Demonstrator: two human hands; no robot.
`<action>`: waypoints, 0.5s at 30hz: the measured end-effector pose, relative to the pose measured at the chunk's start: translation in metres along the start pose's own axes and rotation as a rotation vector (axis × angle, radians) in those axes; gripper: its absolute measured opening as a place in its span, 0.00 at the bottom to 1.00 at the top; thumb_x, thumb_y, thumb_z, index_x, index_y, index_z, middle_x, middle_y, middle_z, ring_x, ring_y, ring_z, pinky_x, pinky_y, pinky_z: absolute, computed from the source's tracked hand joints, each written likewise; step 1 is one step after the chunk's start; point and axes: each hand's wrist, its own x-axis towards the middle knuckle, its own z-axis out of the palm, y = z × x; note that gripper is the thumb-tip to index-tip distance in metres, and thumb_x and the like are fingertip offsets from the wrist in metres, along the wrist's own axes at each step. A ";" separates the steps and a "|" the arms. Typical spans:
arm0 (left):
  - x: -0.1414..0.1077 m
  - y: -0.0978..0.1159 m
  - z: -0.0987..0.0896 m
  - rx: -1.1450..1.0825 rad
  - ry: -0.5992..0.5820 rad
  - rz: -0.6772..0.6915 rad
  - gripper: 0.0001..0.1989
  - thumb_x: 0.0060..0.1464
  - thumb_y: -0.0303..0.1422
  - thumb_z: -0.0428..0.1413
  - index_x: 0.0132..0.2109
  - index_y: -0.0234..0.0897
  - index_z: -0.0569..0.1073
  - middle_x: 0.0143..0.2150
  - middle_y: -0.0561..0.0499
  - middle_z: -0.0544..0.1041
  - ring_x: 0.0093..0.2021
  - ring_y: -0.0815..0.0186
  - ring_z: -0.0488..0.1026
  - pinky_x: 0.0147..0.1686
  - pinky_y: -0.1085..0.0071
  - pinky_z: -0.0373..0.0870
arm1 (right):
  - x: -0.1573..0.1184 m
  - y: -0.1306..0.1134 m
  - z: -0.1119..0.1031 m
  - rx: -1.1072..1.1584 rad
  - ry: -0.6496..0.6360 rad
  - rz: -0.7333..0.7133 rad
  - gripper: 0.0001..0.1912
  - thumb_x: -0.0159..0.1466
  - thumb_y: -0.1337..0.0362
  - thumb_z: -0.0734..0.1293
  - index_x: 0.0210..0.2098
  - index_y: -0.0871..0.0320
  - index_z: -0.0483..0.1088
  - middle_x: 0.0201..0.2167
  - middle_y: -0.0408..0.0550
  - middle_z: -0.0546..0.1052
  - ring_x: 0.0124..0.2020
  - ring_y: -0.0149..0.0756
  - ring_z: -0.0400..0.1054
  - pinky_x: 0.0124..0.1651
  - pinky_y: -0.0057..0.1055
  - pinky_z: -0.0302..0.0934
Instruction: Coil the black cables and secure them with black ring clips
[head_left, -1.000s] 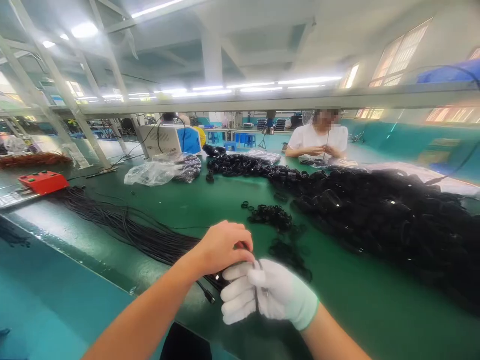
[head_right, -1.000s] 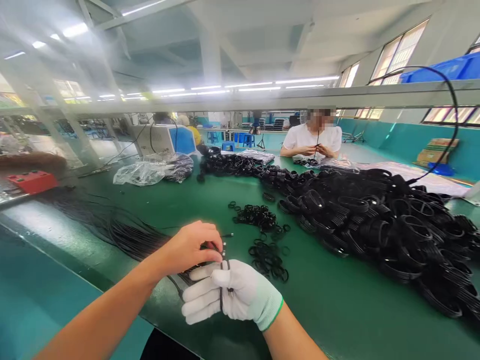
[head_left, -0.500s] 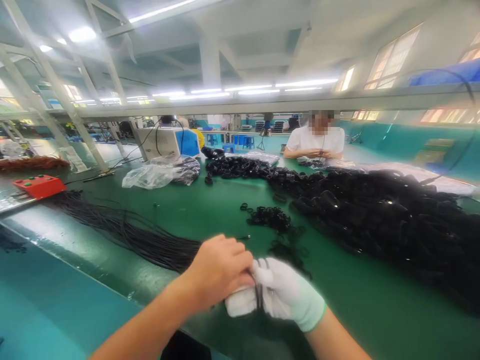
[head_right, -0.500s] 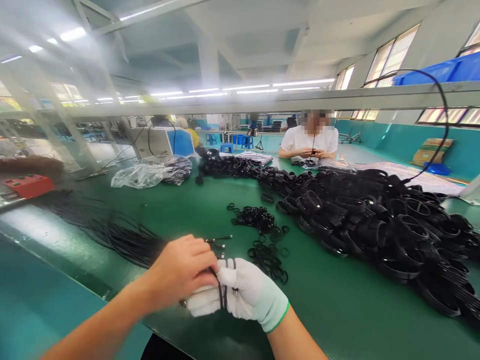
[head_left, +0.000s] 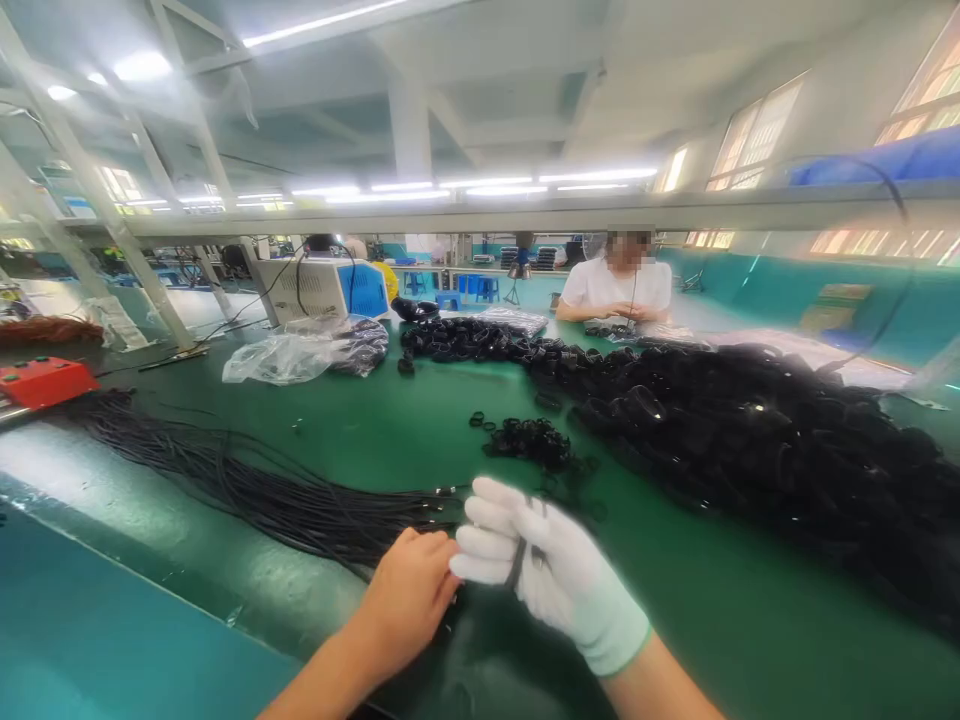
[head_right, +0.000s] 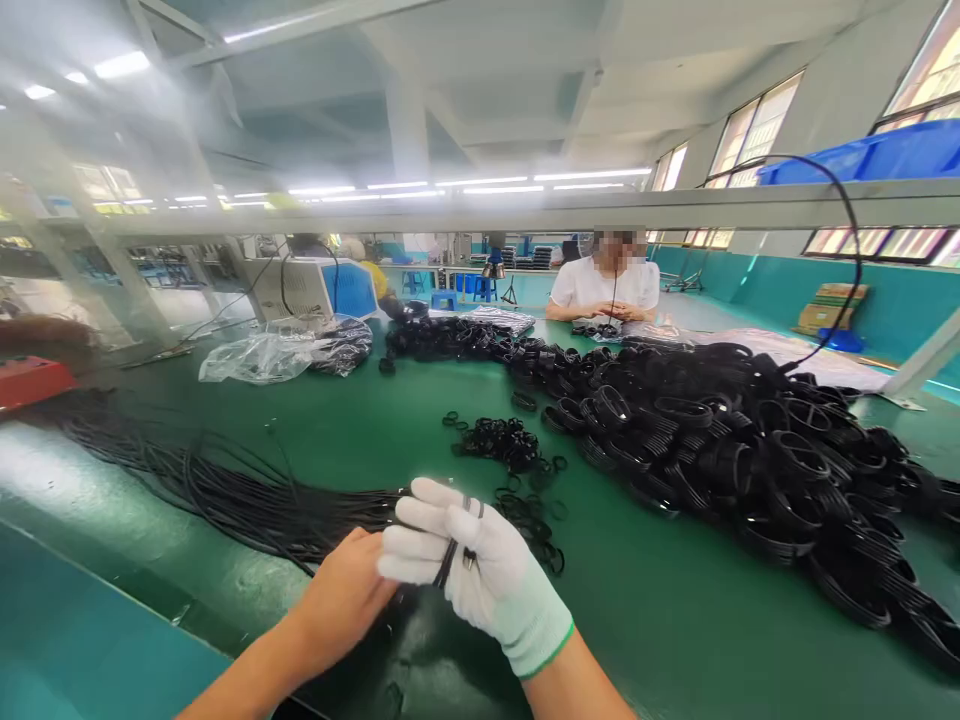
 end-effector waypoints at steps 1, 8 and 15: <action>-0.004 0.008 0.001 0.069 -0.003 0.018 0.11 0.57 0.25 0.44 0.34 0.36 0.71 0.32 0.50 0.74 0.33 0.64 0.69 0.34 0.68 0.59 | 0.001 -0.001 -0.002 -0.034 0.037 -0.025 0.09 0.58 0.64 0.68 0.34 0.61 0.63 0.26 0.40 0.63 0.27 0.27 0.60 0.37 0.33 0.58; 0.007 0.027 -0.037 0.149 0.047 0.249 0.07 0.52 0.35 0.57 0.29 0.37 0.71 0.28 0.54 0.73 0.29 0.67 0.68 0.32 0.68 0.55 | -0.005 0.014 -0.019 -0.325 0.135 0.150 0.17 0.58 0.63 0.68 0.44 0.65 0.66 0.36 0.56 0.74 0.38 0.40 0.69 0.44 0.41 0.60; 0.034 -0.005 -0.047 -0.497 -0.167 0.083 0.07 0.49 0.35 0.60 0.33 0.35 0.75 0.31 0.54 0.75 0.32 0.69 0.70 0.31 0.77 0.64 | -0.009 0.031 -0.015 -0.144 -0.097 0.420 0.18 0.53 0.58 0.71 0.36 0.63 0.67 0.26 0.46 0.70 0.27 0.32 0.66 0.41 0.42 0.59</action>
